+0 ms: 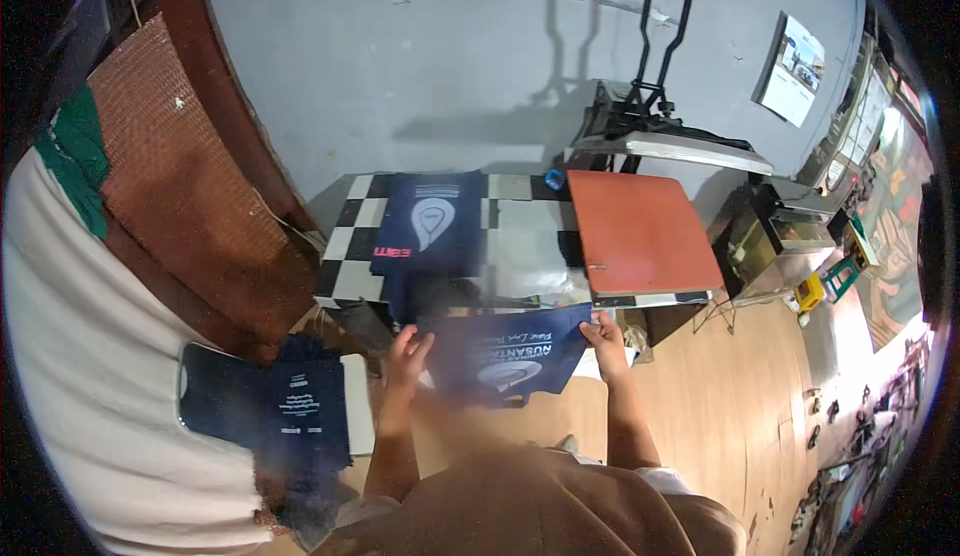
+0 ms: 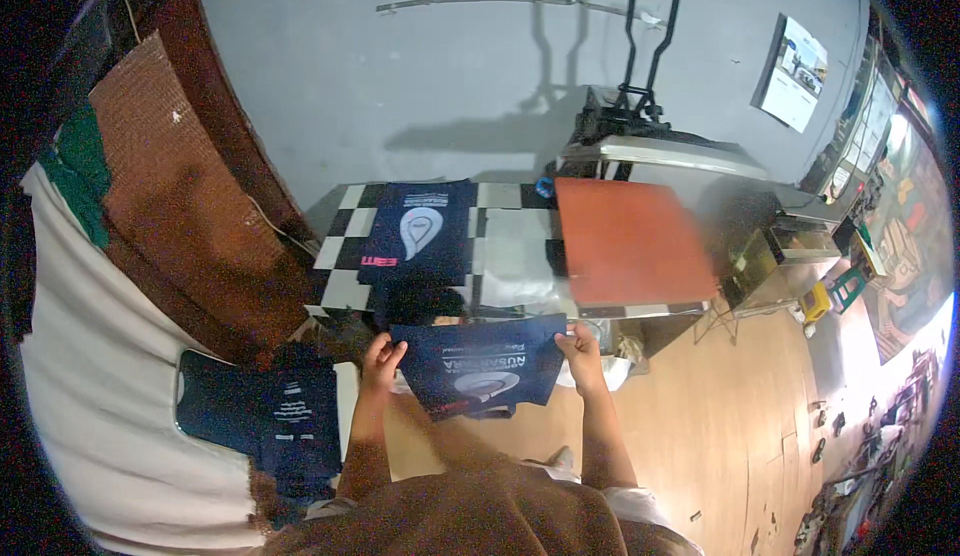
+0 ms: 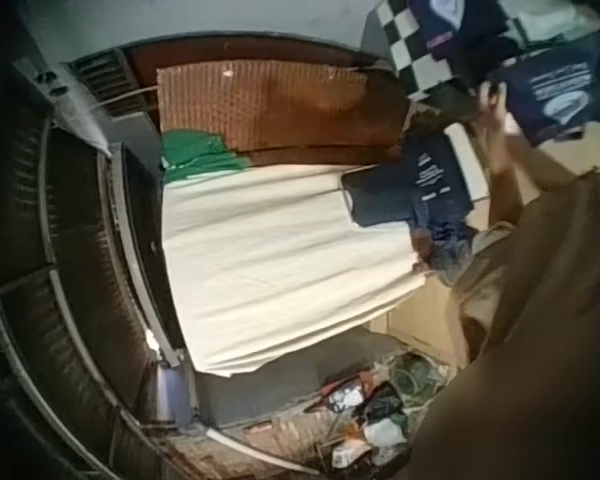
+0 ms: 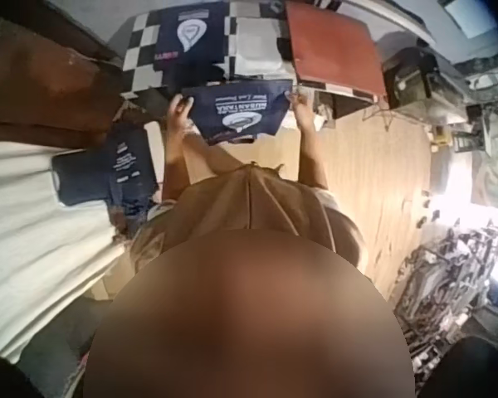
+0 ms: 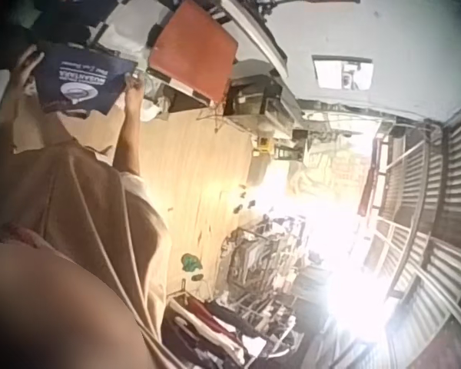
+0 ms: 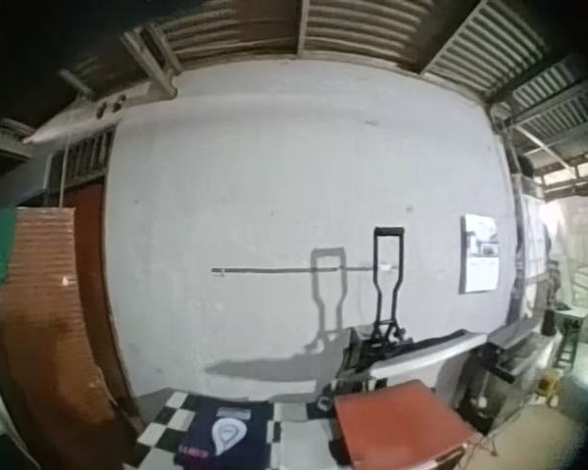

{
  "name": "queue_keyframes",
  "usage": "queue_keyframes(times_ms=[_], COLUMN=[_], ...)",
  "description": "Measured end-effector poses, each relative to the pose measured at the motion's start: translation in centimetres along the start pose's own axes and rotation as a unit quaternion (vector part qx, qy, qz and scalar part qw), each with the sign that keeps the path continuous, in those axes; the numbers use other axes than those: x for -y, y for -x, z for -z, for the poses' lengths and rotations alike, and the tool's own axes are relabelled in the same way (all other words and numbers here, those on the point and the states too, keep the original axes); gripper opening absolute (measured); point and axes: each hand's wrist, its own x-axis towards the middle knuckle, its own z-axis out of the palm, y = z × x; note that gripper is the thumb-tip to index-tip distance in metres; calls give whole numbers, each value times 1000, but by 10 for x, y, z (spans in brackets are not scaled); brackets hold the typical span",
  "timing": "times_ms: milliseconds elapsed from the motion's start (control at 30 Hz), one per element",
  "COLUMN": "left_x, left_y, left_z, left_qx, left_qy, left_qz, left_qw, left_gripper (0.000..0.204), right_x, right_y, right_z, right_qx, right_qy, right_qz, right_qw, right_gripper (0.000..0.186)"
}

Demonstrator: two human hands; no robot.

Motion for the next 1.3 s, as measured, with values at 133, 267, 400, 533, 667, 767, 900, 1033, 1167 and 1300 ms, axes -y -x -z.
queue_keyframes(times_ms=[133,267,400,533,667,767,900,1033,1167,1300], left_x=[10,-20,20,6,11,-2,17,20,13,0], left_y=[-10,12,-9,-5,-23,-35,-73,-93,-99,-118], left_z=[-83,-191,-258,-314,-338,-361,-361,-379,-392,-401], left_qx=[28,20,71,72,84,85,61,40,30,3], left_qy=[-38,-38,-70,-124,-156,-158,-218,-302,-316,-381], left_qz=[-107,-88,-139,-164,-186,-180,-282,-417,-289,-298], left_qw=[993,995,985,976,966,967,932,856,903,875], left_gripper=[30,25,20,18,20,19,16,17,17,17], right_x=[3,36,48,61,74,71,71,61,61,70], right_y=[-23,-32,-44,-56,-74,-92,-117,-139,-159,-188], right_z=[92,171,252,295,316,329,330,350,344,340], right_qx=[-43,-87,-133,-158,-187,-210,-212,-229,-264,-247], right_qy=[62,102,115,104,128,149,284,412,556,577], right_qz=[42,62,75,127,102,106,135,63,116,73], right_qw=[996,989,982,974,969,960,925,879,780,775], right_gripper=[9,16,10,9,9,9,10,17,16,15])
